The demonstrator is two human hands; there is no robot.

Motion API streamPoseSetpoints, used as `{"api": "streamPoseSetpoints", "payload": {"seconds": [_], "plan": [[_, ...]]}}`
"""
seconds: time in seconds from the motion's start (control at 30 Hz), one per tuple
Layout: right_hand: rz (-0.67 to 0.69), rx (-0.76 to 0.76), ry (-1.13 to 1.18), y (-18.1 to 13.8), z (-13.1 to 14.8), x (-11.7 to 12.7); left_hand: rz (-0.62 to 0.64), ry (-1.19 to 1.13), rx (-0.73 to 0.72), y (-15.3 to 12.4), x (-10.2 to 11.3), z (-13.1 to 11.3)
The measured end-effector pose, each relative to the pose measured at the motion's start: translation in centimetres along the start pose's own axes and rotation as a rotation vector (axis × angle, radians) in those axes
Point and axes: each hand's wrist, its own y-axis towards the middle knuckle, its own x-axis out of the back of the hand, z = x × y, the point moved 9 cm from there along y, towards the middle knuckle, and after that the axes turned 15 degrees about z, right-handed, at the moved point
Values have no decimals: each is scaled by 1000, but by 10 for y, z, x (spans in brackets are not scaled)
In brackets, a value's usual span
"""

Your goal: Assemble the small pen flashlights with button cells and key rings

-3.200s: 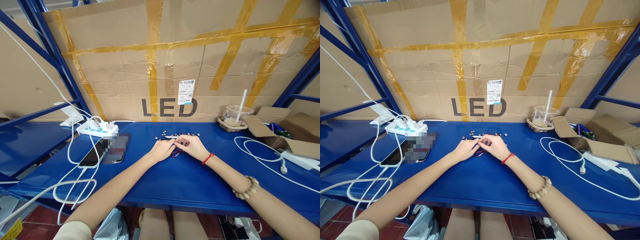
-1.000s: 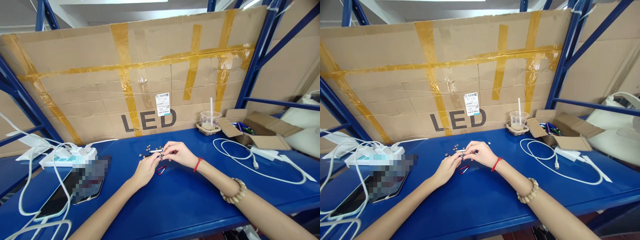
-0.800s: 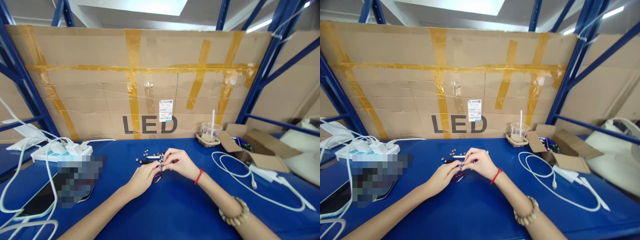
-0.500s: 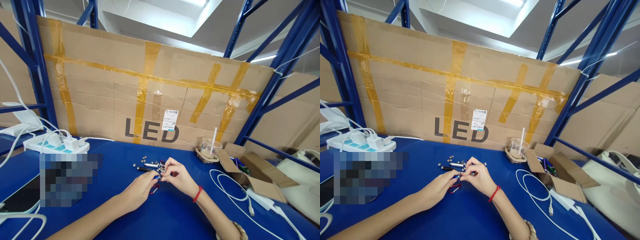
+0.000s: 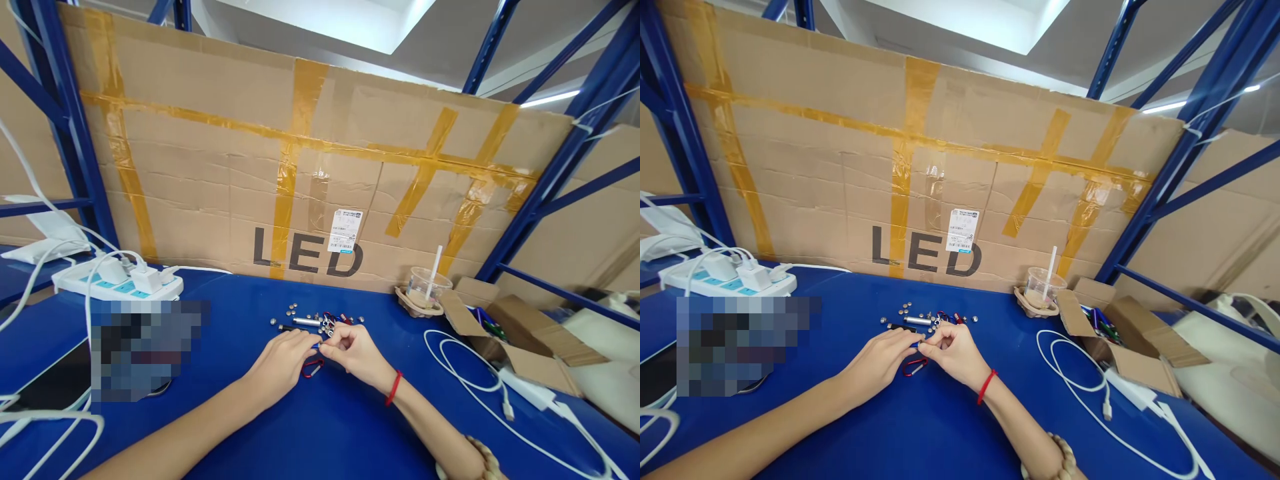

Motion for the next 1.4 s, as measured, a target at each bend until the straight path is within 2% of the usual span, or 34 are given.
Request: {"api": "streamPoseSetpoints", "payload": {"seconds": [0.13, 0.3, 0.4, 0.47, 0.53, 0.6, 0.7, 0.87, 1.03, 1.4], "plan": [[45, -137, 76, 1, -20, -7, 5, 40, -29, 0, 0, 0], [39, -135, 42, 5, -21, -3, 10, 59, 15, 4, -1, 6], [-51, -99, -52, 4, -10, 21, -27, 33, 63, 6, 2, 10], [-203, -92, -154, -3, -3, 48, -51, 9, 94, 7, 3, 13], [-376, -117, -328, -13, 2, 74, -58, -33, 158, 6, 4, 19], [-401, -142, -564, -18, 8, 83, -56, -83, 249, 4, 5, 28], [-299, -199, -826, -15, 4, 77, -31, -121, 334, 3, 4, 34], [-144, -162, -1028, -6, 1, 52, 22, -158, 330, 4, 2, 27], [-112, -169, -1042, -4, 0, 42, 32, -192, 321, 4, -1, 24], [-145, -220, -1005, -3, -3, 41, 22, -248, 330, 2, 0, 23]]}}
